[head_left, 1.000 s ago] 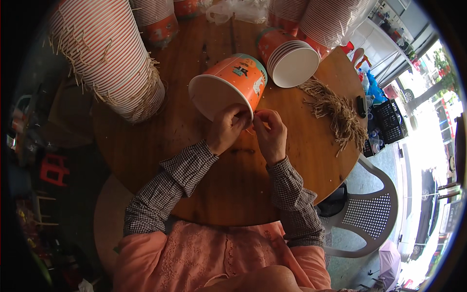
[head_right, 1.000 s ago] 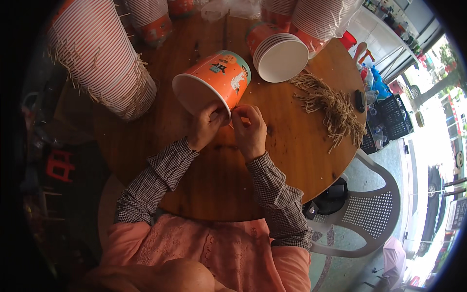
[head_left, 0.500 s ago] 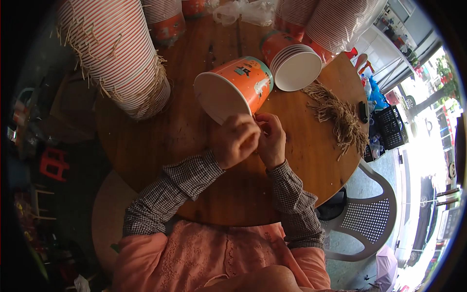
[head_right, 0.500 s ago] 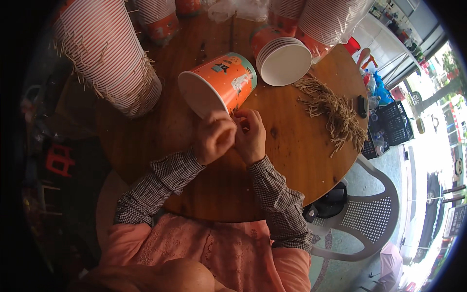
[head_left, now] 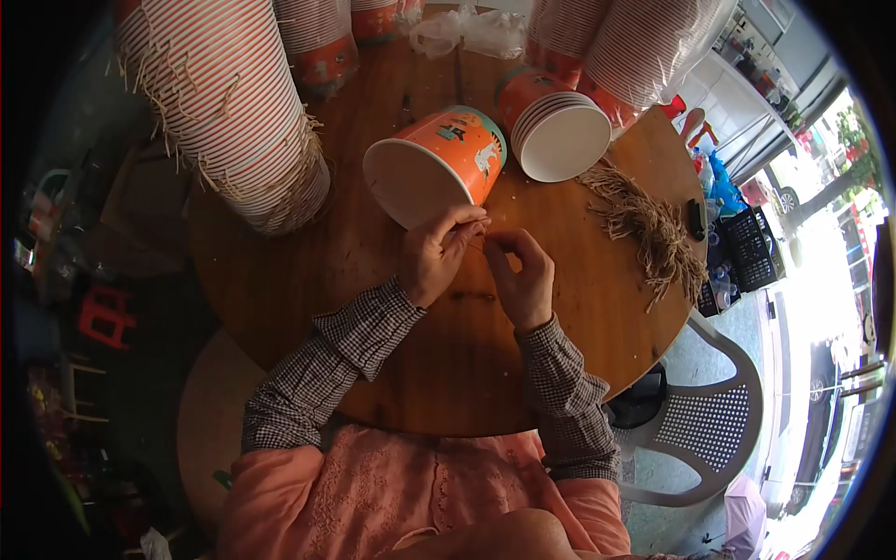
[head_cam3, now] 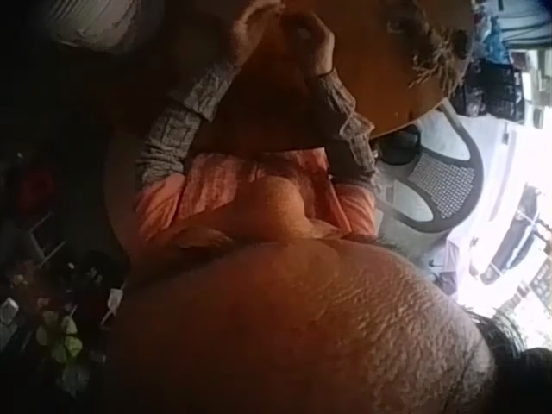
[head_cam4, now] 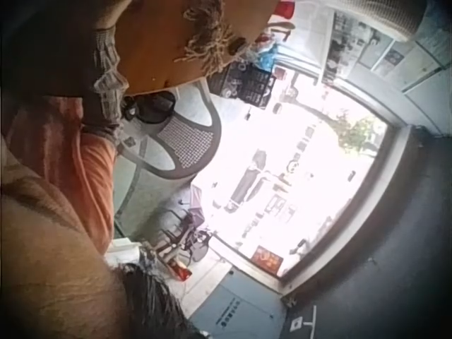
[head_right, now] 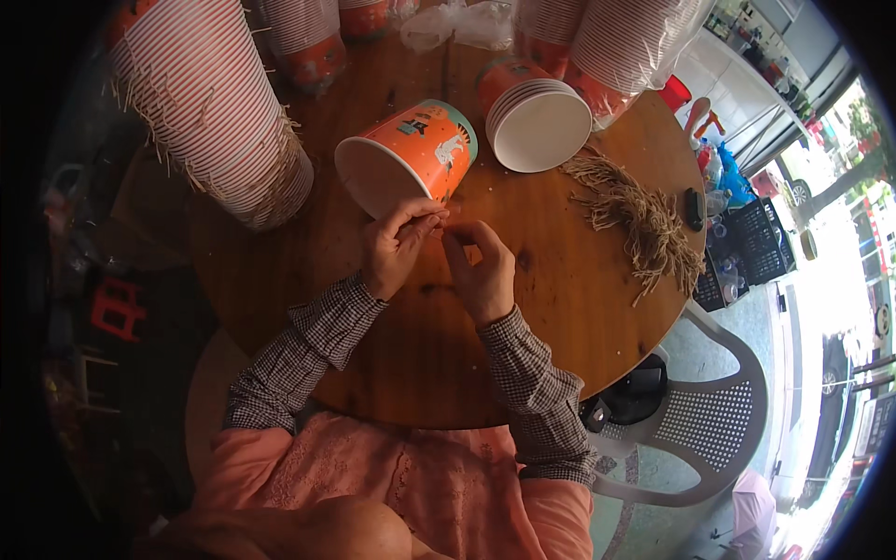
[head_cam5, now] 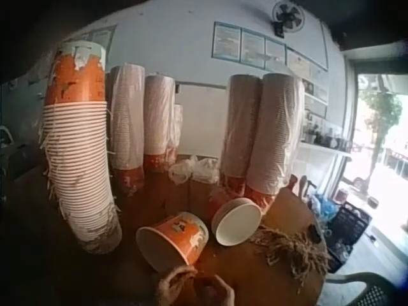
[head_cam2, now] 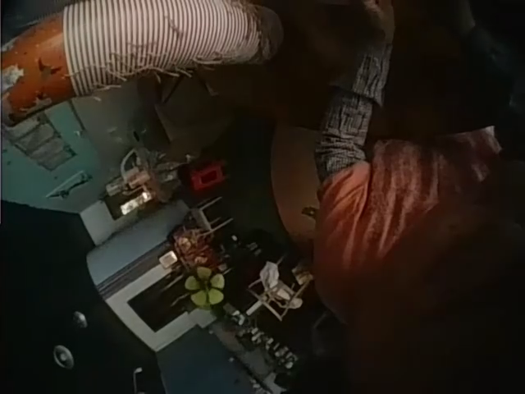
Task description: Attaching and tying fiber strings to the rims of paper buckets for packaging.
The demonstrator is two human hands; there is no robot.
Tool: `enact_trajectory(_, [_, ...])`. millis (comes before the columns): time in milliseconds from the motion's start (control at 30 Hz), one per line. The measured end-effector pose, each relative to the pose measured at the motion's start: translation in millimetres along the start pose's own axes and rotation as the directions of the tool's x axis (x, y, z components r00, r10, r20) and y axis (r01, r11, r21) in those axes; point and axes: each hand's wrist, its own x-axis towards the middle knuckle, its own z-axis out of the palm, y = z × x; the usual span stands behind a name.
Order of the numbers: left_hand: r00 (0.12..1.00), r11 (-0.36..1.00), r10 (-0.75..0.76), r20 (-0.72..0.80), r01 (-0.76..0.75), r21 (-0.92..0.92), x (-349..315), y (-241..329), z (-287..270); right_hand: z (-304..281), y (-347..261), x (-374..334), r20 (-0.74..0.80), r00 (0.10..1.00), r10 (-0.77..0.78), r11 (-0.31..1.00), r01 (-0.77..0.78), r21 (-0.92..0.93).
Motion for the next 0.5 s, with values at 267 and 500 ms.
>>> enact_trajectory(267, [0.908, 0.794, 0.361, 0.214, -0.420, 0.440, 1.6, 1.3, -8.1, -1.5, -12.1, 0.7, -0.028, 0.996, -0.084, 0.994, 0.082, -0.071])
enact_trajectory(500, [0.889, 0.748, 0.382, 0.253, -0.458, 0.481, 0.4, 3.4, -10.5, -5.1, -4.5, -0.7, 0.017, 1.000, 0.022, 1.000, -0.022, 0.014])
